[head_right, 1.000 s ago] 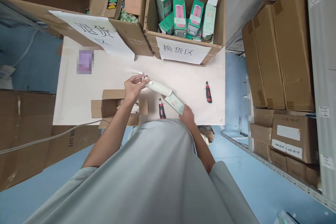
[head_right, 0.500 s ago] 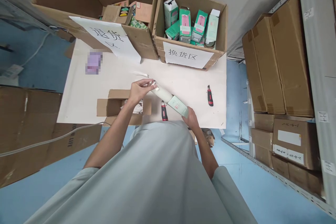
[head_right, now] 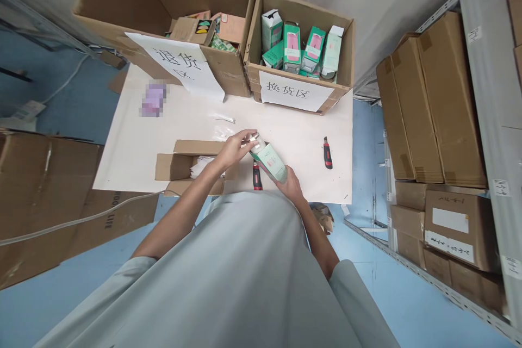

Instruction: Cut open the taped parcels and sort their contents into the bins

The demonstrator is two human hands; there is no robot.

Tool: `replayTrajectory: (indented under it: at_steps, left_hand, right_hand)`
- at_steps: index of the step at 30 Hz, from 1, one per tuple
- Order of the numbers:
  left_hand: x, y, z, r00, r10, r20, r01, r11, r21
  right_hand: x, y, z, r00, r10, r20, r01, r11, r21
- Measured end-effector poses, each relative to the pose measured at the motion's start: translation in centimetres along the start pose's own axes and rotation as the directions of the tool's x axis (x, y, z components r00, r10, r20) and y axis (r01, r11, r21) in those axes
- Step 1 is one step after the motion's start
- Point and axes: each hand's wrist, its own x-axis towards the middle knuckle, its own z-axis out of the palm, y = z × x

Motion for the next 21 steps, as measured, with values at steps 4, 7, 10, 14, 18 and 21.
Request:
replayTrajectory:
  at_steps: [4,7,10,14,18,21]
  left_hand:
    - [0.1,0.4,-0.6,0.995,0.010,0.098,-0.017,0.997,0.069]
    - [0.0,0.4,-1.0,0.986,0.006,0.167,-0.024,0.994,0.103]
    - [-0.1,0.0,-1.1,0.979,-0.002,0.203,-0.031,0.987,0.159]
    - [0.0,-0.8,-1.1,0.970,-0.042,0.241,0.001,0.986,0.168]
    - [0.3,-1.9,-1.9,0.959,-0.055,0.278,0.021,0.992,0.121]
    - [0.4,-2.5,-2.5,0.946,-0.052,0.320,0.022,0.995,0.097]
  right_hand:
    - [-0.1,-0.4,0.3,0.997,0.053,0.048,-0.058,0.992,0.115]
    - [-0.3,-0.9,0.2,0.993,0.064,0.097,-0.085,0.970,0.227]
    - [-0.6,-1.7,0.2,0.987,0.089,0.134,-0.122,0.956,0.266]
    - [-1.0,-2.6,0.6,0.971,0.121,0.204,-0.190,0.912,0.364]
    - [-1.3,-2.7,0.8,0.954,0.059,0.292,-0.201,0.852,0.483]
    - [-1.3,-2.5,0.5,0.954,0.027,0.298,-0.186,0.835,0.518]
